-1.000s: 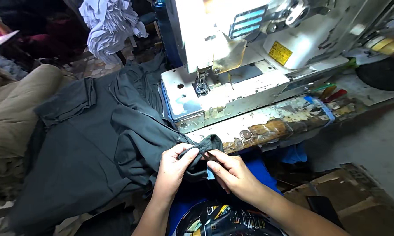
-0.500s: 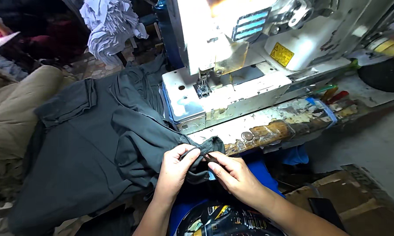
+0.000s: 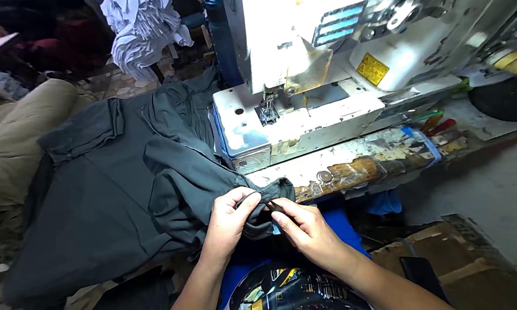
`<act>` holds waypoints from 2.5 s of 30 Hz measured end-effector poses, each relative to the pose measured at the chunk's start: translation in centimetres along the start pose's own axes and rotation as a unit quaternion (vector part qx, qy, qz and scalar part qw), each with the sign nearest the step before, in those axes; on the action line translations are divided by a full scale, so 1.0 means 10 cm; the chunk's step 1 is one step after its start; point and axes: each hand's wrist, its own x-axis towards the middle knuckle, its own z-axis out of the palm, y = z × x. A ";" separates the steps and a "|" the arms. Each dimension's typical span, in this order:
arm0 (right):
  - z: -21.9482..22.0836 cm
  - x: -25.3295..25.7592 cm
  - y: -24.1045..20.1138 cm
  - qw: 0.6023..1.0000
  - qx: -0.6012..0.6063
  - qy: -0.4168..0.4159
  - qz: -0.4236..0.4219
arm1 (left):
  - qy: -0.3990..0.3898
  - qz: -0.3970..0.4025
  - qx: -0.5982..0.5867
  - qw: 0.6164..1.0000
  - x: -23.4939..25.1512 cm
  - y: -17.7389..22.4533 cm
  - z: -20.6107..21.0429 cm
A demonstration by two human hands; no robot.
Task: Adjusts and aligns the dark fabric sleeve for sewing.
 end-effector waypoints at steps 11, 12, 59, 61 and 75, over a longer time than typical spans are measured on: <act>-0.01 -0.02 -0.24 0.919 0.163 -0.126 -0.337 | 0.012 0.019 0.111 0.994 0.01 -0.20 0.02; -0.01 -0.02 -0.28 0.917 0.169 -0.132 -0.336 | 0.018 0.012 0.097 0.995 0.01 -0.19 0.02; -0.03 -0.01 0.07 0.997 0.038 0.023 -0.056 | -0.008 -0.029 -0.062 0.998 0.00 -0.06 -0.02; -0.01 -0.02 0.10 0.998 0.031 0.027 -0.037 | -0.009 -0.031 -0.072 0.997 0.01 -0.05 -0.02; -0.04 -0.01 0.07 0.992 0.084 0.009 -0.089 | -0.027 -0.022 -0.061 0.998 0.00 -0.05 -0.01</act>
